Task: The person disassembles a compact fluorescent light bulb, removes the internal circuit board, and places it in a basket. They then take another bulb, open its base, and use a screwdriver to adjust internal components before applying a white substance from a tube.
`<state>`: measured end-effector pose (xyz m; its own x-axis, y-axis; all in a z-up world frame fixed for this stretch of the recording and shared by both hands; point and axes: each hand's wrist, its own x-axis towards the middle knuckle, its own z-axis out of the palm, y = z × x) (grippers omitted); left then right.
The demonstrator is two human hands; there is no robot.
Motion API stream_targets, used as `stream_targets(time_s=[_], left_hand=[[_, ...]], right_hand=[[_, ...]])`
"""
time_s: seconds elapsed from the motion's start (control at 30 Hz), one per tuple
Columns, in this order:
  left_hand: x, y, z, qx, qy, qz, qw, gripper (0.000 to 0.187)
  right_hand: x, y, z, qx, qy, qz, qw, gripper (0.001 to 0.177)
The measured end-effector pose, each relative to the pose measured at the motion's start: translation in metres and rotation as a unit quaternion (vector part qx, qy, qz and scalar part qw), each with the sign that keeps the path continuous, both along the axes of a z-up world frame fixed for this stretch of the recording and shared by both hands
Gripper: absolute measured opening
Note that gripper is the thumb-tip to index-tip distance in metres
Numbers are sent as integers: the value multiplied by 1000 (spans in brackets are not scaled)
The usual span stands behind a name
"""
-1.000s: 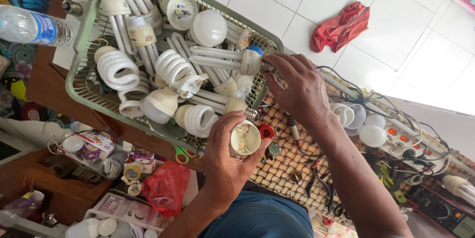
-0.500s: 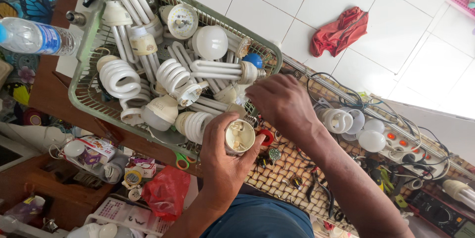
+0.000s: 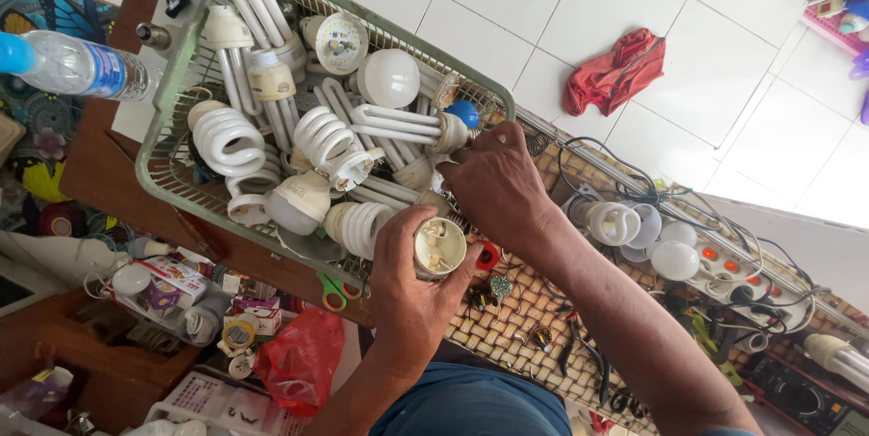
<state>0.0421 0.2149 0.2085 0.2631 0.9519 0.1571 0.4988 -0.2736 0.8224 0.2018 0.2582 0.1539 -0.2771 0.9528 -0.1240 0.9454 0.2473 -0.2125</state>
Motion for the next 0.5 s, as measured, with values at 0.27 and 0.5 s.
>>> stream_targets(time_s=[0.27,0.5], left_hand=[[0,2,3,13,-16,0,1000,46],[0,1,-2,27,-9,4,1000,47]], right_hand=[[-8,0,-1,-74,-31,-26,996,7],[-7,-1,-3,-93,-16,-37,995,14]])
